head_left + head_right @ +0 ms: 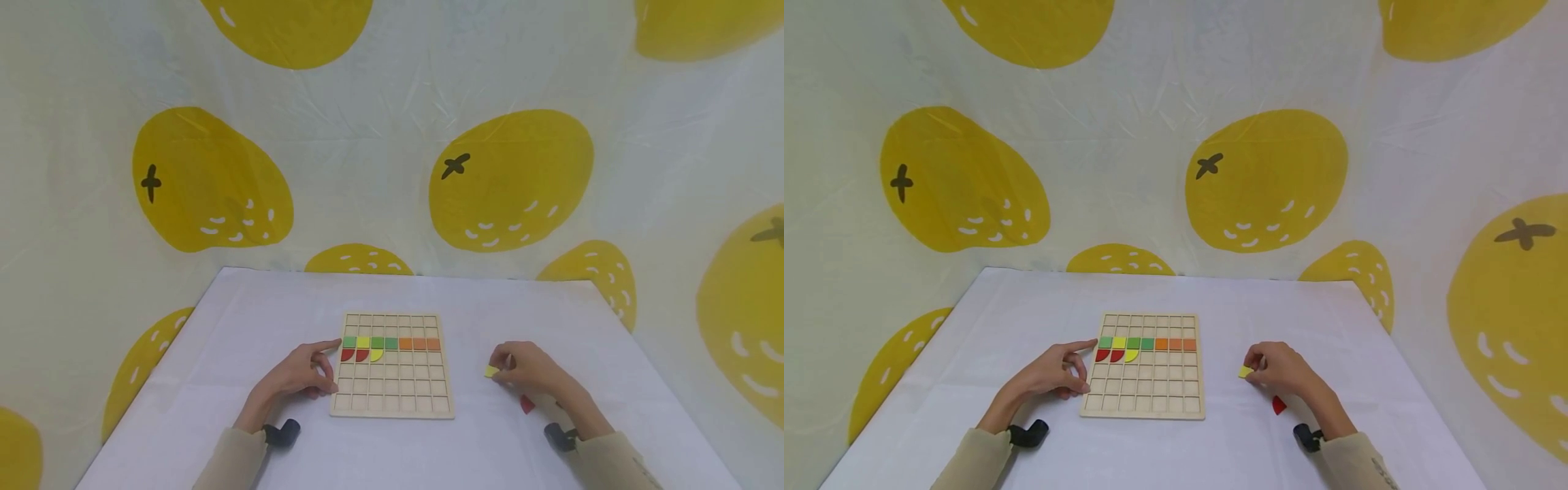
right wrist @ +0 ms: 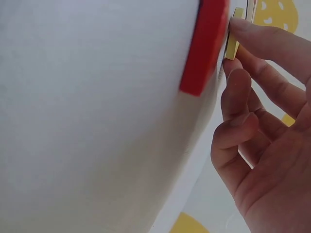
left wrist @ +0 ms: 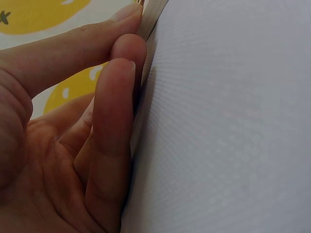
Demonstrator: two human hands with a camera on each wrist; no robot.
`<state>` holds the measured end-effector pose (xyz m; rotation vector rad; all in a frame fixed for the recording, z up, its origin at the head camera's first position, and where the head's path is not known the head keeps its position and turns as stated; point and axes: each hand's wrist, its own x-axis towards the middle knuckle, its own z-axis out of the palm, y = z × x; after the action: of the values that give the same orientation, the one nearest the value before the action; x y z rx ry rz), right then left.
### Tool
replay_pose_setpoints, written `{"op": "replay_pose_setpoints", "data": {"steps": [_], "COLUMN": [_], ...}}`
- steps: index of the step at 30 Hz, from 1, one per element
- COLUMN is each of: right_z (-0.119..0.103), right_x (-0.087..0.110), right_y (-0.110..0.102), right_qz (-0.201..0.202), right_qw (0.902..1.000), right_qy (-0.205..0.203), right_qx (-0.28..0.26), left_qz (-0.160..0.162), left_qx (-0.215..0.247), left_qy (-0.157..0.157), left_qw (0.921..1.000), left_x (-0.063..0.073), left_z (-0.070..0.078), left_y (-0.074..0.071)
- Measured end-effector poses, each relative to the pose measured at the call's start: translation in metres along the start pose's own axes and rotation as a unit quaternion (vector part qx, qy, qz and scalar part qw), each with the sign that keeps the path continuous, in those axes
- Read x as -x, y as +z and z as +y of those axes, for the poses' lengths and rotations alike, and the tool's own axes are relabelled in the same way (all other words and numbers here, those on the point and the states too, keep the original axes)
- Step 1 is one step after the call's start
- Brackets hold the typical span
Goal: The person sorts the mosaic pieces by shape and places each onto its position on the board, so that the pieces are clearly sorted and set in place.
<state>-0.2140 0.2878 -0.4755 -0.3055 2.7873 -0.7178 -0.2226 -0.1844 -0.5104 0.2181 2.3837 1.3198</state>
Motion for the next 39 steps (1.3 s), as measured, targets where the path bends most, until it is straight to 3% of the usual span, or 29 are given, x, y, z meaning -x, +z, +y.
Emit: {"op": "replay_pose_setpoints", "data": {"steps": [20, 33, 39], "right_z": [-0.006, -0.02, -0.028], "right_x": [-0.009, -0.016, -0.021], "right_y": [-0.006, -0.012, -0.01], "right_qz": [-0.001, 0.011, 0.011], "right_qw": [0.9996, 0.9978, 0.9973], "right_qy": [0.007, -0.057, -0.065], "right_qx": [0.027, 0.031, 0.033], "left_qz": [-0.005, -0.005, -0.005], "left_qx": [0.002, 0.001, 0.006], "left_qy": [0.007, 0.005, 0.003], "left_qw": [1.0, 1.0, 1.0], "left_x": [-0.001, 0.0, 0.0], "left_z": [-0.001, 0.0, 0.0], "left_y": [-0.001, -0.001, -0.001]}}
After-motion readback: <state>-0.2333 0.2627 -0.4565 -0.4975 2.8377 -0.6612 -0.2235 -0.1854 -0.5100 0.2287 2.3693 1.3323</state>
